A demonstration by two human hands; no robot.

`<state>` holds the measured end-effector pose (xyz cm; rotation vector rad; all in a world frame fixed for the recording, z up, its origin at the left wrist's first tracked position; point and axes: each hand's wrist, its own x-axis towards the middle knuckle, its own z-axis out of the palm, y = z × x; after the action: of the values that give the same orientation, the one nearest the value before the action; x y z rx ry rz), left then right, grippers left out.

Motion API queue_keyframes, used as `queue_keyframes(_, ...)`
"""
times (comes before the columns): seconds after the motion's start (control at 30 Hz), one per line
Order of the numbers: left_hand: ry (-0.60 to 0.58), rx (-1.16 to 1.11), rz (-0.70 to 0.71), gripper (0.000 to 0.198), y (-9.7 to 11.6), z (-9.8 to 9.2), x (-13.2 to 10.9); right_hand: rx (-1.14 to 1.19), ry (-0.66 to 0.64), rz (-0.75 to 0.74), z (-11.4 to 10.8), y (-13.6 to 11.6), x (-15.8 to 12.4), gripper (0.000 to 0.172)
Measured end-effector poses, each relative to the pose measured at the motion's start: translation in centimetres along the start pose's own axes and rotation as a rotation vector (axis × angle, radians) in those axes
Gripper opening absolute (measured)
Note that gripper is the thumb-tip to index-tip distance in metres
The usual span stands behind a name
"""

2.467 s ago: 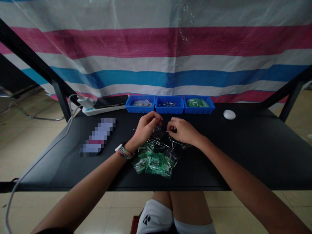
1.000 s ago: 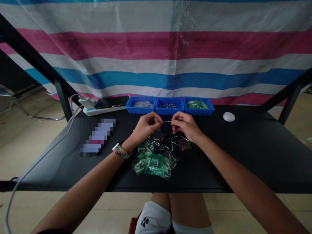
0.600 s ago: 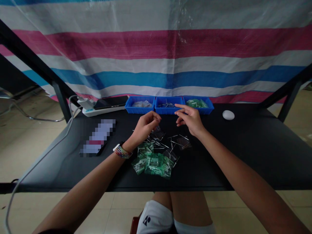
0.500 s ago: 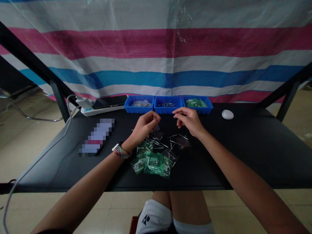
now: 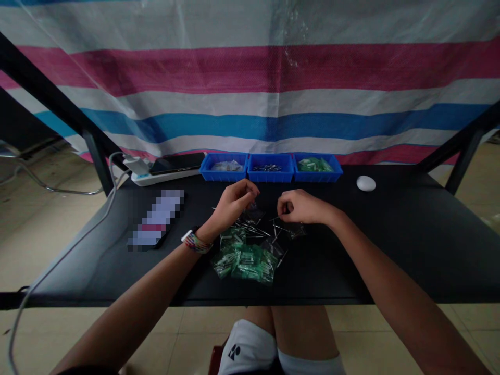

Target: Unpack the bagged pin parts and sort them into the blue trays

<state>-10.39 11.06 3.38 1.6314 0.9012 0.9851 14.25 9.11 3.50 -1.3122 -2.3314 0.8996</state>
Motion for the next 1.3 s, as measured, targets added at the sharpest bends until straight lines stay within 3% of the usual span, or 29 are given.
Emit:
queue_keyframes(0.17,-0.037,0.082,0.012,0.018,0.1,0.0,-0.3,0.166,0.196,0.029,0.2,-0.3,0.3,0.007)
queue_keyframes(0.4,-0.074,0.193,0.031,0.023,0.3,-0.2,-0.5,0.457,0.389,-0.097,1.3,-1.6,0.6,0.011)
queue_keyframes(0.73,-0.037,-0.005,0.023,0.025,1.0,0.1,-0.3,0.542,0.454,-0.118,2.0,-1.2,1.0,0.014)
queue_keyframes(1.03,0.067,-0.051,0.086,0.020,0.7,0.0,-0.1,0.864,0.403,0.017,2.1,-0.9,1.5,0.026)
queue_keyframes(1.3,0.043,-0.056,0.082,0.015,1.1,0.2,-0.3,0.968,0.414,0.034,2.3,-1.3,1.3,0.028)
